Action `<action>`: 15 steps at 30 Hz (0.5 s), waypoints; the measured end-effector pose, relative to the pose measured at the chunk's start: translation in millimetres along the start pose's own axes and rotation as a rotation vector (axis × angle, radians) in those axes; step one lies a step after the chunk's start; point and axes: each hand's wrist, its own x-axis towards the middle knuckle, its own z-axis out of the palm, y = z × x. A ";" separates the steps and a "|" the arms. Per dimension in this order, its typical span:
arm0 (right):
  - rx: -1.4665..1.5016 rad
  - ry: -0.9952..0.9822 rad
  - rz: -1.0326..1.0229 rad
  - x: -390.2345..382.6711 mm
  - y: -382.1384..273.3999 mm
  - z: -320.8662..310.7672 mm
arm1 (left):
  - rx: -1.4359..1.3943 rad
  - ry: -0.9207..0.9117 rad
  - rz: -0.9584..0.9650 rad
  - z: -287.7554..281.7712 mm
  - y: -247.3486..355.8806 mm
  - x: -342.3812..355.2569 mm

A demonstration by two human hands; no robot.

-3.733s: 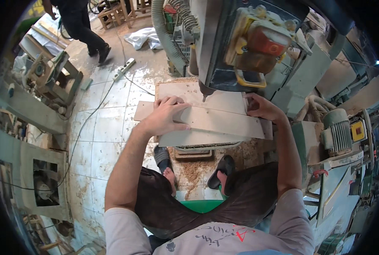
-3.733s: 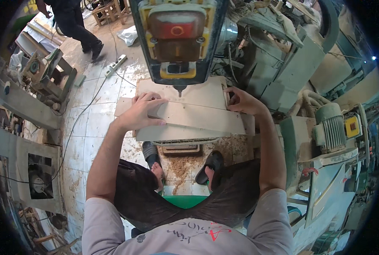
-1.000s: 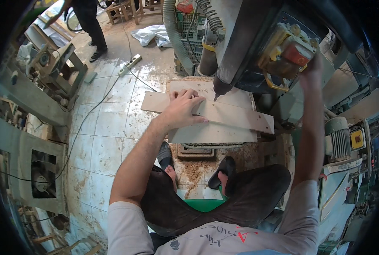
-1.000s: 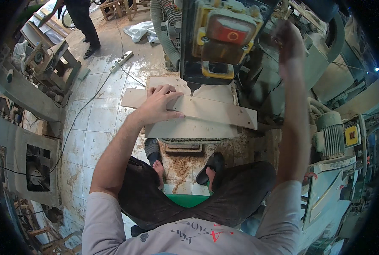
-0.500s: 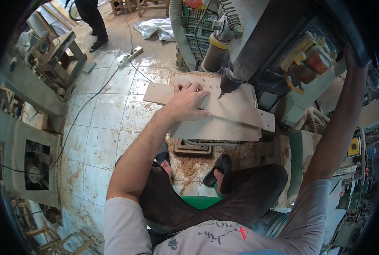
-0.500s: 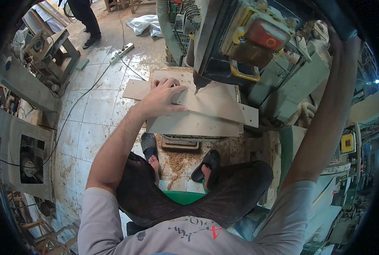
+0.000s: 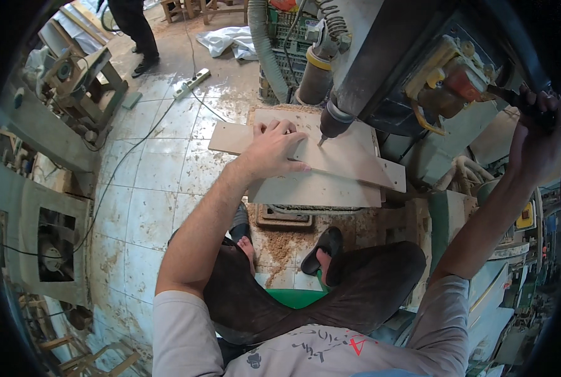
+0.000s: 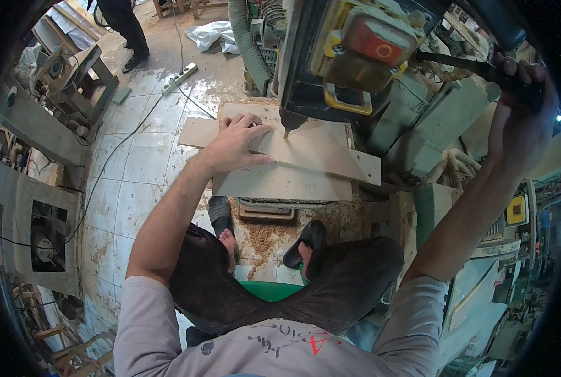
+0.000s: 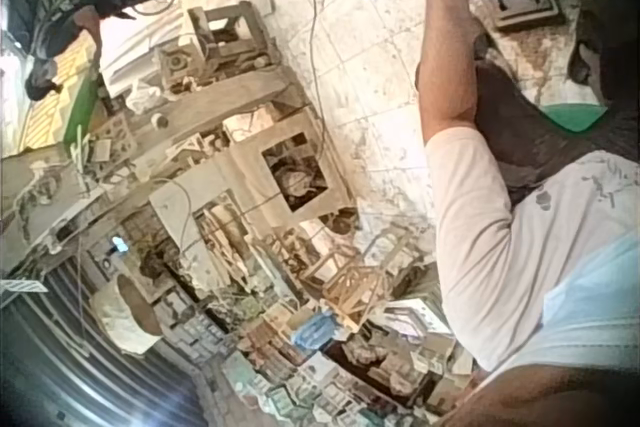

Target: The person uses a drill press to drill multiple holes into a wooden plank, repositioning the board and using the manual lever to lower the drill bit between each hole.

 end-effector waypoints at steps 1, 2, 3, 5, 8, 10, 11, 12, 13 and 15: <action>-0.014 -0.008 -0.015 -1.5 -0.5 -0.5 | 0.001 -0.001 0.002 0.1 0.3 0.1; -0.028 -0.016 -0.028 -3.3 -1.3 -1.2 | 0.002 0.007 0.005 0.5 0.6 0.1; -0.026 -0.023 -0.011 -3.7 -1.6 -3.4 | 0.005 0.015 0.006 0.6 0.3 -0.2; -0.021 -0.029 0.006 -6.5 -1.3 -3.7 | 0.007 0.010 0.000 0.7 0.6 -0.5; 0.002 -0.009 -0.018 -13.9 -1.9 -1.8 | 0.008 0.004 -0.006 3.6 2.6 1.0; -0.005 0.025 -0.003 -16.8 -2.4 -5.7 | 0.013 0.002 -0.014 3.8 2.9 0.4; -0.007 0.036 0.002 -18.3 -2.5 -7.9 | 0.015 0.008 -0.012 3.3 3.0 0.1; -0.003 0.009 0.001 -20.2 -2.9 -10.7 | 0.017 0.015 -0.009 2.7 3.3 -0.3; -0.001 -0.004 0.000 -22.2 -3.3 -10.7 | 0.018 0.015 -0.010 2.3 3.6 -0.7; -0.005 0.006 0.003 -26.8 -4.7 -8.1 | 0.018 0.024 -0.001 1.9 4.1 -1.2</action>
